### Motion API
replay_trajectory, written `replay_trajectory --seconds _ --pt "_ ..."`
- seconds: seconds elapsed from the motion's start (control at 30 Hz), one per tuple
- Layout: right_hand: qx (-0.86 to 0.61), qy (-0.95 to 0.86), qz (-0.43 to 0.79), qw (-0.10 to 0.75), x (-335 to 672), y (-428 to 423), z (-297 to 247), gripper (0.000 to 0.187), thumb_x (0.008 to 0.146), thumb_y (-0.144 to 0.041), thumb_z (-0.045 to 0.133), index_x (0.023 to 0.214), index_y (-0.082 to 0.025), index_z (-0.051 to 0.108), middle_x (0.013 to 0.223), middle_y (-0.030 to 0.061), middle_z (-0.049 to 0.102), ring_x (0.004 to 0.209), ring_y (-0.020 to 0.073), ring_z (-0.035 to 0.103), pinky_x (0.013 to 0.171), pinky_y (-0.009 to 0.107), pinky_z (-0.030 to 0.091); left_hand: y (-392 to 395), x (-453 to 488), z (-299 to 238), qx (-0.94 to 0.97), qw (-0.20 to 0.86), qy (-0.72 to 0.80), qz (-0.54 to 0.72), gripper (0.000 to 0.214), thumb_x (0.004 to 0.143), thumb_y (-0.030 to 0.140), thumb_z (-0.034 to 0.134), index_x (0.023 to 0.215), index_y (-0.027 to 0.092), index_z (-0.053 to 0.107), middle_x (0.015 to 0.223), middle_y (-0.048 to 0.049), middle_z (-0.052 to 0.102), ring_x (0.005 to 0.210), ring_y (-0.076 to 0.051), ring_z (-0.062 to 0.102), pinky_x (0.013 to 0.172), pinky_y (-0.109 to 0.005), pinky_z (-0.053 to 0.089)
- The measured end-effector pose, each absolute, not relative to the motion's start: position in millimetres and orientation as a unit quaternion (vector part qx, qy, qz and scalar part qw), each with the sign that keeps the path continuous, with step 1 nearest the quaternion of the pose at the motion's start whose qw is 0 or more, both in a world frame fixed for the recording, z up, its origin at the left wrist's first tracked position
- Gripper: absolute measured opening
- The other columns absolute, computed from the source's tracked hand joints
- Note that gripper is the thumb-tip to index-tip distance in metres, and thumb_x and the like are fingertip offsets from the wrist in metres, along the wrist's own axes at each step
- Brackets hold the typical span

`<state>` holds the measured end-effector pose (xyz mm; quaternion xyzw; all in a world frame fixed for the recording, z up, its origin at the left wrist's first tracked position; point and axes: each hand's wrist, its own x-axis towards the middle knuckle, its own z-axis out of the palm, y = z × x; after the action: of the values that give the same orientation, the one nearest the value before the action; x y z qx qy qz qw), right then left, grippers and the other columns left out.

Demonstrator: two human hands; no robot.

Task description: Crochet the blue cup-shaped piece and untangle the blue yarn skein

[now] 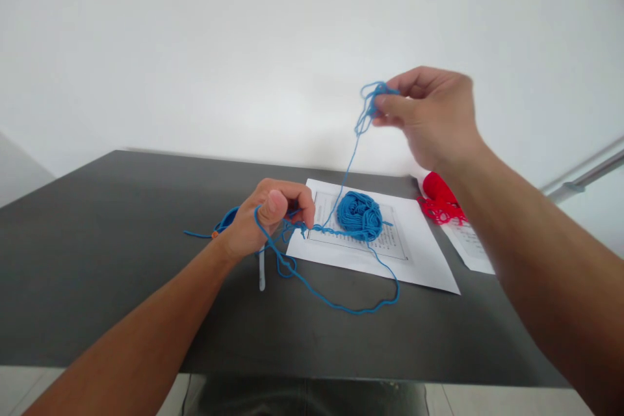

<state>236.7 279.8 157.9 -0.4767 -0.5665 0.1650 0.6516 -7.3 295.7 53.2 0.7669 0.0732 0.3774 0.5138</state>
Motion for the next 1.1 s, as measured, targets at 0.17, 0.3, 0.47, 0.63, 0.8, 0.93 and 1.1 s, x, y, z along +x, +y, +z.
replay_trajectory --seconds 0.17,0.3,0.47,0.63,0.8,0.93,1.1 --pt "-0.540 -0.636 0.240 0.497 223 277 118 0.012 0.081 -0.006 0.076 0.079 -0.015 0.068 0.074 0.0021 0.073 0.063 0.0127 0.071 0.063 0.027 0.061 295 -5 53 0.740 0.536 0.062 0.402 0.090 0.080 0.096 0.032 0.066 0.016 0.071 0.058 -0.0040 0.052 0.056 -0.018 0.042 0.056 -0.035 0.031" --pt "-0.553 -0.682 0.317 0.359 213 270 89 0.007 0.079 -0.011 0.075 0.081 -0.014 0.070 0.069 0.0027 0.074 0.056 0.0125 0.069 0.052 0.022 0.055 292 -3 55 0.713 0.551 0.069 0.429 0.087 0.084 0.092 0.033 0.064 0.017 0.072 0.057 -0.0041 0.051 0.055 -0.018 0.043 0.057 -0.035 0.031" --pt "-0.523 -0.746 0.372 0.179 208 257 81 0.010 0.079 -0.012 0.073 0.087 -0.016 0.078 0.069 0.0002 0.076 0.059 0.0141 0.071 0.056 0.023 0.056 287 -4 58 0.691 0.565 0.096 0.440 0.087 0.085 0.091 0.033 0.064 0.018 0.074 0.056 -0.0047 0.050 0.055 -0.018 0.041 0.056 -0.034 0.030" --pt "-0.571 -0.767 0.218 0.193 217 240 93 0.020 0.089 -0.015 0.065 0.104 -0.015 0.079 0.095 0.0084 0.079 0.083 0.0194 0.070 0.076 0.029 0.052 286 -5 59 0.681 0.573 0.102 0.443 0.084 0.087 0.089 0.035 0.067 0.018 0.076 0.059 -0.0061 0.053 0.058 -0.019 0.043 0.058 -0.035 0.031" --pt "-0.550 -0.800 0.186 0.153 207 207 98 0.019 0.098 -0.027 0.061 0.097 -0.021 0.079 0.087 0.0023 0.077 0.073 0.0152 0.067 0.069 0.026 0.048 287 -4 59 0.662 0.590 0.108 0.449 0.082 0.087 0.087 0.040 0.068 0.017 0.078 0.062 -0.0085 0.057 0.061 -0.020 0.049 0.058 -0.034 0.035" --pt "-0.547 -0.823 0.141 0.059 190 192 82 0.021 0.097 -0.032 0.067 0.108 -0.016 0.077 0.100 0.0112 0.074 0.089 0.0244 0.069 0.077 0.033 0.048 287 -3 61 0.651 0.595 0.100 0.461 0.083 0.088 0.086 0.040 0.069 0.015 0.078 0.063 -0.0089 0.058 0.060 -0.019 0.050 0.057 -0.033 0.038" --pt "-0.571 -0.812 0.119 0.023 185 197 54 0.039 0.094 -0.039 0.070 0.121 -0.011 0.070 0.121 0.0219 0.065 0.096 0.0316 0.068 0.075 0.035 0.048 290 -3 62 0.648 0.593 0.101 0.468 0.084 0.089 0.086 0.036 0.068 0.016 0.078 0.062 -0.0091 0.057 0.058 -0.019 0.050 0.053 -0.033 0.038"
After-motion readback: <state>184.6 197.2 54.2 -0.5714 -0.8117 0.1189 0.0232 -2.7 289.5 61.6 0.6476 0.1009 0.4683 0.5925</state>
